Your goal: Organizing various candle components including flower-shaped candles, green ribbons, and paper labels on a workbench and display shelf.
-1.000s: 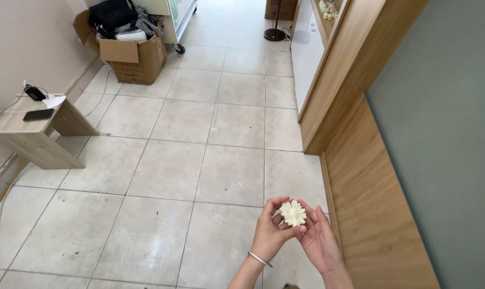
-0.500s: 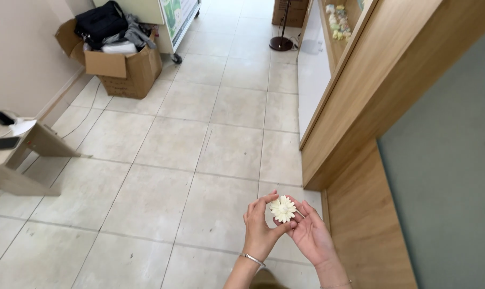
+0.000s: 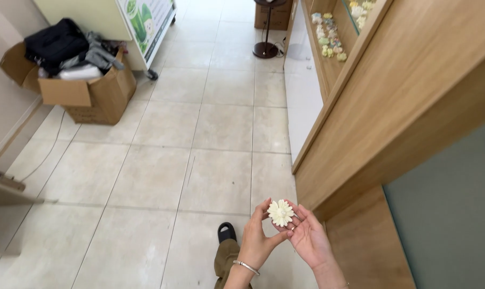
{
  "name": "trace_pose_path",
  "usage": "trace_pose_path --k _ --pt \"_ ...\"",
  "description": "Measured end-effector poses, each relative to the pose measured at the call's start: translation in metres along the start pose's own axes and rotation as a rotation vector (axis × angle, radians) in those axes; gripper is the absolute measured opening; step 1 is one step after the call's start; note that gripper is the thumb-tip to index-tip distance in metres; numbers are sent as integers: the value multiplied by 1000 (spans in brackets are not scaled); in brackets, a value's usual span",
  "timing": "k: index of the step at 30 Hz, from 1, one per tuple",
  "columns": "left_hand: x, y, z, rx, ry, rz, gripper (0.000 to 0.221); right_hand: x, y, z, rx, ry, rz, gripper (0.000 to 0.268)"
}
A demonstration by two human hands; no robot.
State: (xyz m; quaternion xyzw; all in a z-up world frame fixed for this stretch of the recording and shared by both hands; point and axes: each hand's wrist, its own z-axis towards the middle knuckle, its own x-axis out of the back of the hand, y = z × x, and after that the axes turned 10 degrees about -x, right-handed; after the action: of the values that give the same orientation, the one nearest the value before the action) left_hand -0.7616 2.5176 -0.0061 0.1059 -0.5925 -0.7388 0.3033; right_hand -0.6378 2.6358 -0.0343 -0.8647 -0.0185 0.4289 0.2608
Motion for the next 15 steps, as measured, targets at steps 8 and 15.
trace_pose_path --k 8,15 --pt "46 -52 243 -53 -107 118 70 -57 -112 182 155 -25 100 47" --pt "55 -98 399 -12 -212 60 70 -113 -199 271 286 75 -153 58"
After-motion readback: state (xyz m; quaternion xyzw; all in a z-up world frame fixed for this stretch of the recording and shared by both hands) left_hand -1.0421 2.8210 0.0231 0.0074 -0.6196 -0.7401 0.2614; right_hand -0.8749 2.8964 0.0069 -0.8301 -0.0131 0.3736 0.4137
